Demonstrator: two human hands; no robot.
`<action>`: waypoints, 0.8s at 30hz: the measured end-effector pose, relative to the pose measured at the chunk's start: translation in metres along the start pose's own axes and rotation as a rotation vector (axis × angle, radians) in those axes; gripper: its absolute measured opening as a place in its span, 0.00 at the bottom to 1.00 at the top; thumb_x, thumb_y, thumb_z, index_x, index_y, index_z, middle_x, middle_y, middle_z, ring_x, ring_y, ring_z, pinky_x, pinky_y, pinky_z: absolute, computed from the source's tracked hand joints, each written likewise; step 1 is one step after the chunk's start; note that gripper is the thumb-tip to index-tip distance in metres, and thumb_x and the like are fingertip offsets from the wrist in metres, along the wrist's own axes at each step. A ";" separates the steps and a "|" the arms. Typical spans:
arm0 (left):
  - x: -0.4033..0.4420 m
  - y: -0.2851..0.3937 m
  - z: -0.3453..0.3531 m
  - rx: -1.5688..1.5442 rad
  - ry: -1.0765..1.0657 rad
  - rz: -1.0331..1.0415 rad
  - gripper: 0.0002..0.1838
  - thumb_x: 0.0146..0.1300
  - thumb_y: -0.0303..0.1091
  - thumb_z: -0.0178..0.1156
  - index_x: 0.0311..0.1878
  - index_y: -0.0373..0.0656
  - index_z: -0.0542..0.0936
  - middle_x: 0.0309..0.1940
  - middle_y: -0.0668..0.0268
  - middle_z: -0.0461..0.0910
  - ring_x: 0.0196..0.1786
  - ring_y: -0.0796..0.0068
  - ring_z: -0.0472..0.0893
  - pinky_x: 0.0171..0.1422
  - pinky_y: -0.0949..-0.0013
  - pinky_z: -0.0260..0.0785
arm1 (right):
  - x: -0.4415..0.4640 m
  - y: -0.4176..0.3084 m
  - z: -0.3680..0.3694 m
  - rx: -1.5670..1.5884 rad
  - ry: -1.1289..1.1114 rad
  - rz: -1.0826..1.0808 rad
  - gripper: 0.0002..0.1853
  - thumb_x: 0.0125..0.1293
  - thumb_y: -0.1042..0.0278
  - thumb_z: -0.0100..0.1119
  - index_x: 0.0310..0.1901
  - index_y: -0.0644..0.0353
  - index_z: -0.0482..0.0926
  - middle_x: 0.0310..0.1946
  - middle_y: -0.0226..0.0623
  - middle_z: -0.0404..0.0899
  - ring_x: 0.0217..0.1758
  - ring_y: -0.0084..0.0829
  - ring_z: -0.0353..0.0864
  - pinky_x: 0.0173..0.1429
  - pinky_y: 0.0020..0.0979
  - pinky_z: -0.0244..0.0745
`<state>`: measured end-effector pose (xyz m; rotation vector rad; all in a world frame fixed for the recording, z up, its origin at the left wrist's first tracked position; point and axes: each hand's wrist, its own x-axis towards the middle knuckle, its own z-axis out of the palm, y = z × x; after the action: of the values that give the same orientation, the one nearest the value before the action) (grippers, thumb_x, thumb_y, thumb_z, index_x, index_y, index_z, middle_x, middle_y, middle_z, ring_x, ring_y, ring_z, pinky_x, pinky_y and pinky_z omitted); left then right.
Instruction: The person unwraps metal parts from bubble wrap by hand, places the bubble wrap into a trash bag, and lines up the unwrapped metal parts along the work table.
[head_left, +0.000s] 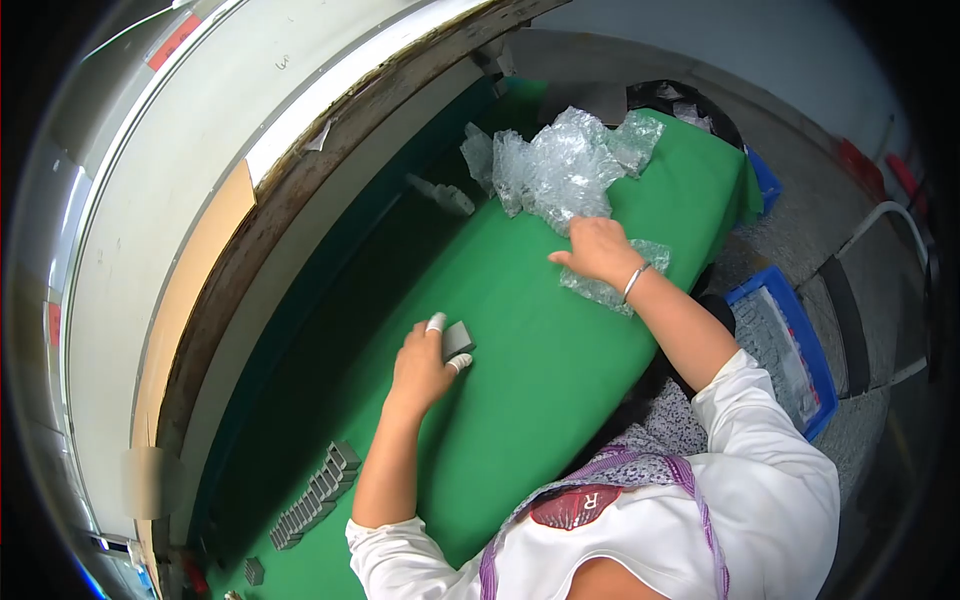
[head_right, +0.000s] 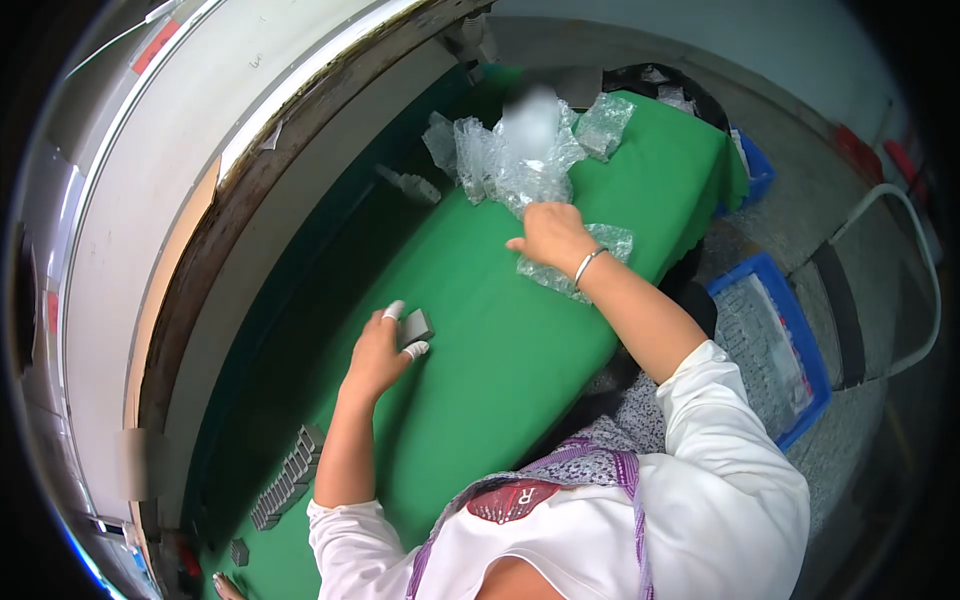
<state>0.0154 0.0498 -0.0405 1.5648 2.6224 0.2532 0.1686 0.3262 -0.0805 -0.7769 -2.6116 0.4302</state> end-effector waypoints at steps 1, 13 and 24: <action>0.000 -0.005 0.005 -0.061 -0.098 -0.041 0.31 0.52 0.38 0.69 0.58 0.35 0.72 0.51 0.49 0.74 0.54 0.49 0.75 0.56 0.54 0.71 | 0.000 0.001 0.006 -0.068 -0.033 0.056 0.24 0.54 0.48 0.68 0.34 0.67 0.78 0.30 0.49 0.82 0.39 0.47 0.84 0.44 0.42 0.78; -0.068 -0.080 -0.083 0.150 -0.595 -0.098 0.23 0.46 0.17 0.60 0.50 0.39 0.76 0.51 0.53 0.73 0.58 0.52 0.73 0.59 0.58 0.70 | 0.008 0.010 0.053 0.468 0.086 0.008 0.10 0.55 0.65 0.58 0.28 0.65 0.76 0.21 0.46 0.77 0.25 0.37 0.78 0.33 0.37 0.70; -0.121 -0.129 -0.044 -0.232 -0.287 0.110 0.32 0.45 0.12 0.57 0.57 0.47 0.73 0.65 0.54 0.64 0.73 0.50 0.58 0.77 0.54 0.50 | -0.010 0.011 0.047 0.706 -0.008 -0.023 0.09 0.58 0.70 0.58 0.27 0.64 0.70 0.19 0.25 0.65 0.26 0.15 0.63 0.30 0.23 0.61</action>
<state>-0.0454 -0.1210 -0.0222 1.5395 2.2099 0.3024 0.1605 0.3207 -0.1283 -0.4913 -2.2154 1.2491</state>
